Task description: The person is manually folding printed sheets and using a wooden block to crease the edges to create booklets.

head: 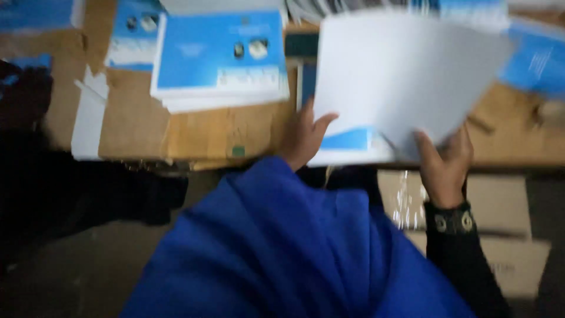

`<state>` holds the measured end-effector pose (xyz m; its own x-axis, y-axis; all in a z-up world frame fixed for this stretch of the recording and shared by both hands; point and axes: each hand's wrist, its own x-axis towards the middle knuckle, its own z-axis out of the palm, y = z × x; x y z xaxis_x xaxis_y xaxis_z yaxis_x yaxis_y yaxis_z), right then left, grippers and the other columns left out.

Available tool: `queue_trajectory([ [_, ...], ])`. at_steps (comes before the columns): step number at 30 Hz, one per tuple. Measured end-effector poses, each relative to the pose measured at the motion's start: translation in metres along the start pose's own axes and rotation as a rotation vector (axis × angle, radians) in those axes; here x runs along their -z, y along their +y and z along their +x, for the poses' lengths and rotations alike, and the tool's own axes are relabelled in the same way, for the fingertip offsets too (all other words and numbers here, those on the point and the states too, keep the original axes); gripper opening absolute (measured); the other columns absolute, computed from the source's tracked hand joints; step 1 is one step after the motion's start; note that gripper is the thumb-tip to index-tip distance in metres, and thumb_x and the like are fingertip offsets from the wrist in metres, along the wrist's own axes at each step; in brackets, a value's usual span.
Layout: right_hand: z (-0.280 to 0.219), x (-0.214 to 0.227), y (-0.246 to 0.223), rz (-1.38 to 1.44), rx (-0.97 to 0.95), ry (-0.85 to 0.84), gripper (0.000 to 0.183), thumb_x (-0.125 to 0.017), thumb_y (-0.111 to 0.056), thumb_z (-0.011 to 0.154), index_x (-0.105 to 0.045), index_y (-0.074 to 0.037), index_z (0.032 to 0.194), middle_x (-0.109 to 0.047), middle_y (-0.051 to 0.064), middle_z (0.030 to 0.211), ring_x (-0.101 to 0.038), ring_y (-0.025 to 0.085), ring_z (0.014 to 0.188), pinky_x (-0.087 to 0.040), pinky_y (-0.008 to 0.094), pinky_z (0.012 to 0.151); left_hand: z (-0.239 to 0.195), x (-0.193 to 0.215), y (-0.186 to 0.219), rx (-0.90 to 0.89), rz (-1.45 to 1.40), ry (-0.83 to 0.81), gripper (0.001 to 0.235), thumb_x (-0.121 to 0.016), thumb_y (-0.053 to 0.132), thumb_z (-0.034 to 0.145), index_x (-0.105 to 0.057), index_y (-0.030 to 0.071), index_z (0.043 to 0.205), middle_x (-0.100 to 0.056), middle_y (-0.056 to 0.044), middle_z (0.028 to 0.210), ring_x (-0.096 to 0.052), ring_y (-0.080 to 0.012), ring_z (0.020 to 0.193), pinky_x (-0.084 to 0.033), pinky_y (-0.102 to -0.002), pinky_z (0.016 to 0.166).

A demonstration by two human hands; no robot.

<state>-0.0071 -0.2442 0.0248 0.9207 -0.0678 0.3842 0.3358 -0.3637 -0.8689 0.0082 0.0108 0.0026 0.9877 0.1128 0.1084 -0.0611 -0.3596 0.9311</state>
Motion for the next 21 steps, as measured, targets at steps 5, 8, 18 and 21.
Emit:
queue_trajectory([
  [5,-0.006,-0.038,-0.028,-0.105,0.232,-0.062,0.04,-0.072,-0.003,0.089,-0.054,0.008,0.122,-0.055,0.03,0.103,-0.058,0.049,0.095,-0.051,0.054,0.073,-0.011,-0.031,0.004,-0.508,0.049,0.207,0.036,-0.073,0.02,0.085,-0.055,-0.009,0.095,-0.062,-0.03,0.079,-0.065,-0.046,0.078,-0.052,-0.043,0.059],
  [8,-0.008,-0.056,-0.063,-0.073,0.3,-0.187,0.058,-0.078,-0.005,0.072,-0.06,-0.002,0.128,-0.053,0.02,0.118,-0.056,0.042,0.11,-0.053,0.047,0.085,-0.027,-0.034,0.017,-0.55,-0.019,0.121,0.036,-0.059,0.014,0.097,-0.046,-0.016,0.113,-0.057,-0.033,0.078,-0.058,-0.0524,0.074,-0.048,-0.05,0.051],
  [18,0.031,-0.013,-0.061,-0.225,0.58,-0.447,0.054,-0.05,0.004,0.08,-0.055,-0.006,0.133,-0.051,0.02,0.136,-0.045,0.046,0.131,-0.035,0.058,0.107,0.007,0.029,0.033,0.198,-0.259,-0.309,0.053,-0.058,0.036,0.09,-0.048,0.01,0.135,-0.062,-0.014,0.124,-0.063,-0.0293,0.111,-0.05,-0.041,0.092],
  [21,0.048,0.0,-0.067,-0.399,0.688,-0.517,0.052,-0.058,0.004,0.084,-0.053,-0.009,0.133,-0.052,0.018,0.142,-0.04,0.046,0.143,-0.014,0.065,0.118,0.012,0.038,0.037,0.289,-0.64,-0.581,0.056,-0.062,0.027,0.087,-0.048,0.004,0.136,-0.063,-0.014,0.126,-0.066,-0.0254,0.105,-0.056,-0.036,0.086],
])
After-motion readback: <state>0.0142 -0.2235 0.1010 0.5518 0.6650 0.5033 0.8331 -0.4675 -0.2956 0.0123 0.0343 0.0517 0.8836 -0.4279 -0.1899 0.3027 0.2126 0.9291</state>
